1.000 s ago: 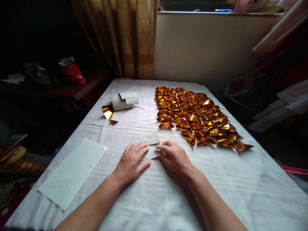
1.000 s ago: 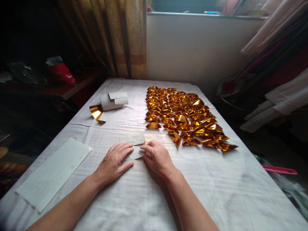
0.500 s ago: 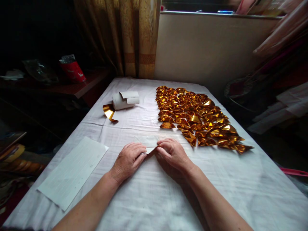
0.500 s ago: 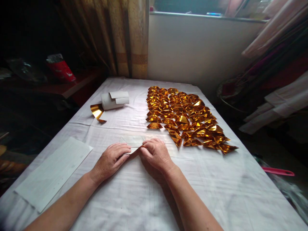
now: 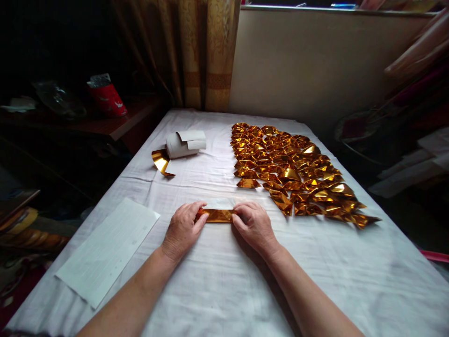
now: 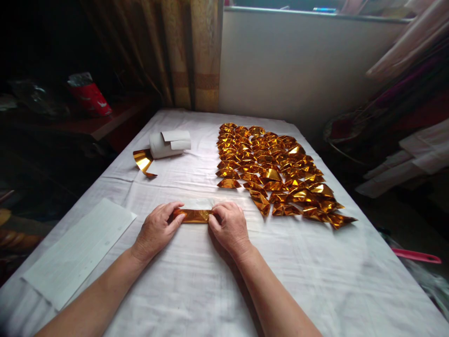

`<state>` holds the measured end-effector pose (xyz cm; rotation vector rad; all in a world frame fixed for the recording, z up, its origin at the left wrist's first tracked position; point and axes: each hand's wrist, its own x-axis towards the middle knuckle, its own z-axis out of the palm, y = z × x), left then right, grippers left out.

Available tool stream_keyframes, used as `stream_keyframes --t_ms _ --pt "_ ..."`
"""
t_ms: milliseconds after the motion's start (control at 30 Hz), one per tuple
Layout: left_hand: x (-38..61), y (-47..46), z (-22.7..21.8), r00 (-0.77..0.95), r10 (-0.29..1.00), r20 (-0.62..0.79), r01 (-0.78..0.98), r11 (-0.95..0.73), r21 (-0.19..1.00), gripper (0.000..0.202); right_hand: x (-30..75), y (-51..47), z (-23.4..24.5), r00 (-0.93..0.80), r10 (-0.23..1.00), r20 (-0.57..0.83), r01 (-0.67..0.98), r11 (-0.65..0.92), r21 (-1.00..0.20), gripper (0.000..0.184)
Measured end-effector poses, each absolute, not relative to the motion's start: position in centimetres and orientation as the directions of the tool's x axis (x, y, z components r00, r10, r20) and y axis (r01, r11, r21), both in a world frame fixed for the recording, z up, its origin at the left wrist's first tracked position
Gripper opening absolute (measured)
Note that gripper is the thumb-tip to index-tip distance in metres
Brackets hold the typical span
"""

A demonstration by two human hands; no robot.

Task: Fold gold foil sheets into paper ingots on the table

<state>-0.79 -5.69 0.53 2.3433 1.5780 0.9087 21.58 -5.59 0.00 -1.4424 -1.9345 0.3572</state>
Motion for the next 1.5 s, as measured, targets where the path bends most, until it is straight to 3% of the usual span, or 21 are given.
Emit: stream_keyframes --t_ms 333,467,633,733,900,1167,1367,1500 --pt "-0.7 -5.8 0.1 0.273 0.880 0.388 0.805 -0.430 0.410 0.027 21.2 -5.5 -0.2 -0.127 0.916 0.380 0.777 0.330 -0.536 0.011" --pt "-0.3 -6.1 0.8 0.290 0.872 0.395 0.844 -0.428 0.324 0.025 21.1 -5.6 -0.3 -0.126 0.921 0.370 0.785 0.320 -0.530 0.010" --pt "1.1 -7.6 1.3 0.517 0.752 0.410 0.751 -0.628 0.205 0.029 21.1 -5.6 -0.2 -0.115 0.922 0.369 0.793 0.309 -0.525 0.011" --pt "1.8 -8.5 0.7 0.616 0.701 0.358 0.678 -0.704 0.211 0.039 21.1 -5.6 -0.2 -0.113 0.926 0.361 0.793 0.303 -0.529 0.012" --pt "1.8 -9.0 -0.2 0.613 0.729 0.305 0.696 -0.681 0.229 0.048 21.1 -5.6 -0.3 -0.116 0.925 0.363 0.787 0.308 -0.534 0.013" --pt "1.6 -8.9 -0.3 0.593 0.751 0.290 0.718 -0.657 0.231 0.046 21.0 -5.6 -0.4 -0.106 0.923 0.371 0.806 0.298 -0.512 0.004" --pt "1.6 -9.0 -0.4 0.593 0.743 0.310 0.716 -0.663 0.219 0.045 21.0 -5.7 -0.6 -0.089 0.911 0.402 0.812 0.300 -0.501 0.013" --pt "1.5 -9.0 -0.4 0.596 0.739 0.315 0.714 -0.667 0.215 0.046 21.2 -5.6 -0.6 -0.129 0.915 0.381 0.799 0.324 -0.506 0.004"
